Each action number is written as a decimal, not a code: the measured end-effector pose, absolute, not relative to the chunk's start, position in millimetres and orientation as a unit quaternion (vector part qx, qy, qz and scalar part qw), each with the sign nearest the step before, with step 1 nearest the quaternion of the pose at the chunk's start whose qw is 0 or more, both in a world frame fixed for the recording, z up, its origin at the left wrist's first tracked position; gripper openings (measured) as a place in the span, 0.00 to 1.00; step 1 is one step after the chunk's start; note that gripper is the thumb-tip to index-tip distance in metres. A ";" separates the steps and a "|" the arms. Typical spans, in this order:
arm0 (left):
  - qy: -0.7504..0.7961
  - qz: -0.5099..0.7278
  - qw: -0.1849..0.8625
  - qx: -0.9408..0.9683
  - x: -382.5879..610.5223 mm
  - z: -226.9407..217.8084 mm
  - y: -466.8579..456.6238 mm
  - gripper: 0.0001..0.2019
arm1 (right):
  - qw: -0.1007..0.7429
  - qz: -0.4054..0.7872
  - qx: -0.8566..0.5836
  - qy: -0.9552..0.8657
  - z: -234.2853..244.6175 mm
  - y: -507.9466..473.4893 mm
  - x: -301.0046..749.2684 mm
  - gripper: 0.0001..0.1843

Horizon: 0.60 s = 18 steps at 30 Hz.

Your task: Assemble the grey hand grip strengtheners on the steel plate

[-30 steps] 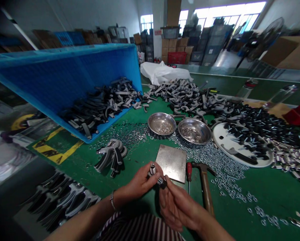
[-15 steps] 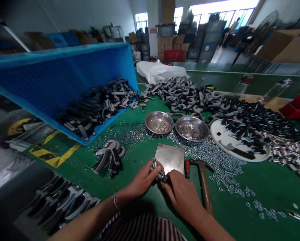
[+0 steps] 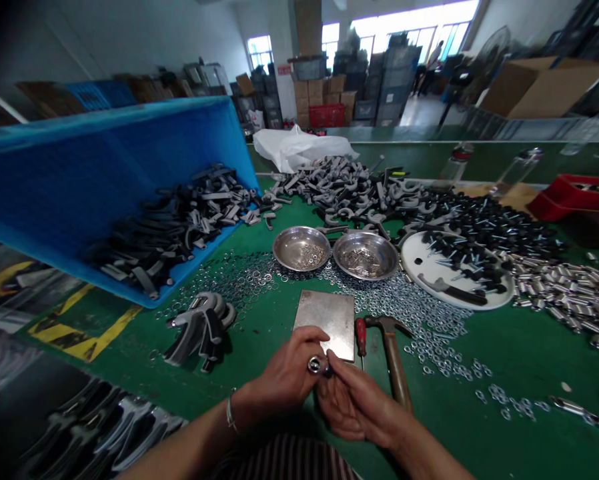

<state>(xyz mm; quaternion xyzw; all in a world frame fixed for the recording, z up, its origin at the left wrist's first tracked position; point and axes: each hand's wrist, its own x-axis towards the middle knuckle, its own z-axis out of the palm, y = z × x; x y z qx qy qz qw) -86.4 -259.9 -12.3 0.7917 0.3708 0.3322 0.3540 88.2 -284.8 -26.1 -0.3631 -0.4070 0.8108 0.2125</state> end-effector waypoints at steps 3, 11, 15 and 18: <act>0.409 0.349 0.370 0.757 -82.8 -16.2 -259.1 0.08 | 0.280 0.631 -0.468 -0.552 -22.5 -284.8 91.2 0.27; 0.372 0.339 0.349 0.790 -81.1 -15.1 -259.4 0.07 | 0.226 0.766 -0.410 -0.440 -24.8 -295.5 85.5 0.36; 0.471 0.373 0.357 0.715 -72.3 -14.0 -258.7 0.10 | 0.331 0.495 -0.535 -0.599 -23.4 -293.8 92.0 0.27; 0.468 0.375 0.339 0.725 -69.3 -15.7 -258.1 0.09 | 0.370 0.543 -0.513 -0.553 -24.2 -294.3 91.4 0.26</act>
